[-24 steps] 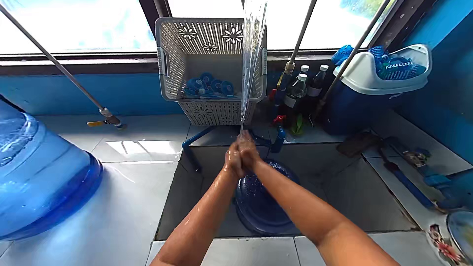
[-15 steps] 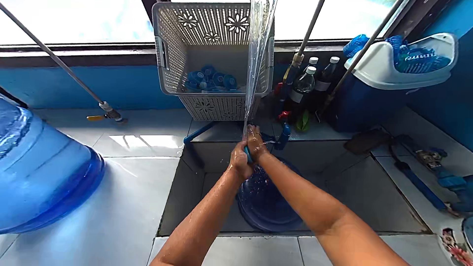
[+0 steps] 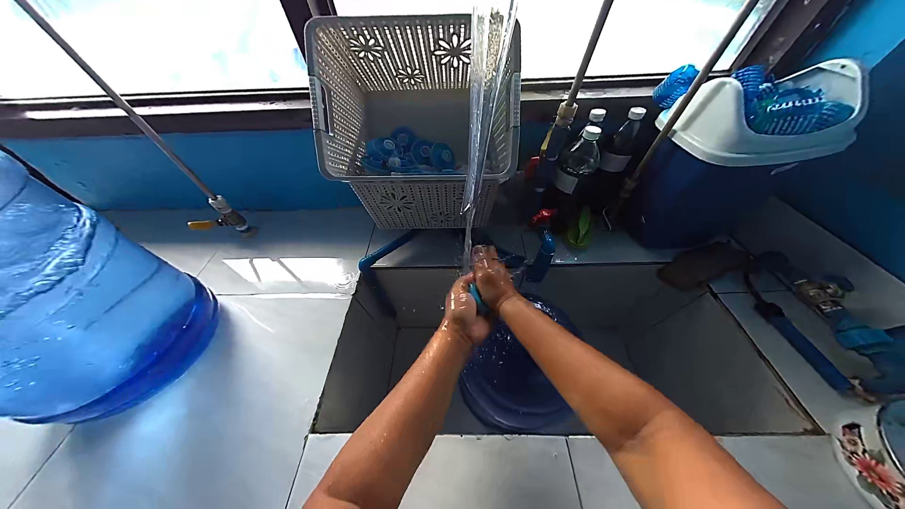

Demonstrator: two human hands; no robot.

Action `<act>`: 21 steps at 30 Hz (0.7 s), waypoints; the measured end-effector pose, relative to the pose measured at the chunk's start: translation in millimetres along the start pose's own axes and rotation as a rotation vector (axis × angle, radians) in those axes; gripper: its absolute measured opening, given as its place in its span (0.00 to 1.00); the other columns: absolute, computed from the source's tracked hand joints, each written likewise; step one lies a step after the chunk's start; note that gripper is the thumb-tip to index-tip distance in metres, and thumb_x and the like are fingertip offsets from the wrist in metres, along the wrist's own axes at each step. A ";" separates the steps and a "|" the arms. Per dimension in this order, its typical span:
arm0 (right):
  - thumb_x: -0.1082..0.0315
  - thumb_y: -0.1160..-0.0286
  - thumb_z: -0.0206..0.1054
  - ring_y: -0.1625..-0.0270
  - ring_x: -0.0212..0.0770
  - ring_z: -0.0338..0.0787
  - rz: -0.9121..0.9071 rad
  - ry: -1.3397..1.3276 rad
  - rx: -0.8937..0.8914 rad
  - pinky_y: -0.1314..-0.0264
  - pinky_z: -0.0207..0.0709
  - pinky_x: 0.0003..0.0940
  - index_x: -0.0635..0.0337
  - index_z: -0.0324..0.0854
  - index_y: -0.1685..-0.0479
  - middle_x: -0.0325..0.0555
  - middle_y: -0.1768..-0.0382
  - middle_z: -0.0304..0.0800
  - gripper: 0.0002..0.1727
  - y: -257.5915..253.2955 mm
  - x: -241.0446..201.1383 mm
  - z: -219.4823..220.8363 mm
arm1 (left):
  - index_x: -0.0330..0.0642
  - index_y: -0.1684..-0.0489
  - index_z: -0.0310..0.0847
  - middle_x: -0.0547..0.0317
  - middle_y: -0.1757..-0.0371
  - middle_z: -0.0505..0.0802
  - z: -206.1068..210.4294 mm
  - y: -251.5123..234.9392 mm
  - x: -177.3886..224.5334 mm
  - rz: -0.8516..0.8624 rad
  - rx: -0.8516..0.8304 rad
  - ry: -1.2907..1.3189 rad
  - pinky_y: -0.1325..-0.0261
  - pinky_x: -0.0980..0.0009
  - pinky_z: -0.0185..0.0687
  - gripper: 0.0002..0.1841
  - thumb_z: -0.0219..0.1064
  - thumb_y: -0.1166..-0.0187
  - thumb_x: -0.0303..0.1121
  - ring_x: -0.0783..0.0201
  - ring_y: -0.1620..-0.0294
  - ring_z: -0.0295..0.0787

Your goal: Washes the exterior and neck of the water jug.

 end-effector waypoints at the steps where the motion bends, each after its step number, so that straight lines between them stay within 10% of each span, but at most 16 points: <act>1: 0.64 0.07 0.45 0.07 0.69 0.51 -0.020 0.013 0.033 0.05 0.41 0.60 0.77 0.59 0.13 0.75 0.12 0.57 0.30 8.0 -0.2 1.9 | 0.45 0.48 0.76 0.56 0.61 0.89 0.4 0.6 -2.8 -0.012 -0.056 -0.006 0.53 0.62 0.85 0.26 0.31 0.06 0.48 0.62 0.59 0.88; 3: 0.59 0.11 0.47 0.05 0.67 0.46 -0.161 -0.077 0.044 0.03 0.34 0.59 0.79 0.54 0.12 0.75 0.10 0.51 0.35 56.8 -25.0 19.3 | 0.41 0.30 0.72 0.53 0.44 0.91 -7.9 -9.5 5.1 -0.047 -0.163 -0.035 0.41 0.64 0.84 0.30 0.26 0.07 0.47 0.62 0.44 0.89; 6: 0.65 0.13 0.54 0.20 0.57 0.81 -0.349 -0.236 -0.061 0.15 0.70 0.50 0.74 0.81 0.30 0.66 0.26 0.83 0.24 145.9 -39.3 42.0 | 0.40 0.18 0.65 0.44 0.27 0.86 -23.2 -17.7 17.4 -0.129 -0.299 0.091 0.32 0.57 0.84 0.32 0.25 0.07 0.47 0.49 0.31 0.87; 9: 0.71 0.23 0.64 0.49 0.54 0.95 -0.329 -0.197 0.082 0.41 0.87 0.49 0.72 0.90 0.53 0.62 0.54 0.94 0.13 143.4 -15.7 10.3 | 0.40 0.21 0.71 0.44 0.28 0.87 -24.2 -10.3 19.8 -0.177 -0.394 0.079 0.29 0.53 0.83 0.33 0.25 0.08 0.45 0.47 0.30 0.87; 13: 0.57 0.16 0.64 0.26 0.63 0.83 -0.258 -0.011 0.171 0.23 0.76 0.54 0.74 0.77 0.27 0.71 0.29 0.81 0.29 83.8 -9.7 -17.9 | 0.44 0.31 0.79 0.51 0.40 0.92 -4.7 5.3 3.7 -0.114 -0.312 -0.064 0.45 0.63 0.87 0.36 0.23 0.08 0.51 0.57 0.44 0.91; 15: 0.66 0.13 0.58 0.33 0.66 0.88 -0.242 -0.020 0.223 0.30 0.81 0.57 0.79 0.79 0.34 0.73 0.36 0.85 0.22 59.8 -3.8 -28.2 | 0.43 0.34 0.75 0.55 0.52 0.90 5.9 19.7 3.3 -0.001 -0.166 -0.220 0.49 0.67 0.84 0.32 0.25 0.05 0.51 0.64 0.54 0.88; 17: 0.73 0.11 0.52 0.36 0.67 0.88 -0.167 0.025 0.028 0.29 0.78 0.59 0.80 0.76 0.33 0.74 0.39 0.86 0.19 37.1 2.9 -35.0 | 0.32 0.21 0.60 0.45 0.40 0.85 3.5 28.8 10.8 0.045 -0.215 -0.421 0.36 0.65 0.84 0.21 0.37 0.03 0.35 0.60 0.42 0.87; 21: 0.74 0.14 0.55 0.42 0.67 0.91 -0.460 0.534 -0.466 0.39 0.79 0.67 0.69 0.80 0.34 0.67 0.48 0.91 0.16 33.7 -31.4 -9.5 | 0.29 0.40 0.79 0.52 0.54 0.91 -16.4 19.0 32.4 -0.105 -0.426 -1.108 0.50 0.67 0.91 0.15 0.68 0.24 0.18 0.66 0.59 0.92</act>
Point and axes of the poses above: each hand's wrist, its own y-axis away from the middle knuckle, its own z-axis out of the palm, x = y × z, the point moved 8 cm from there along -y, towards the middle knuckle
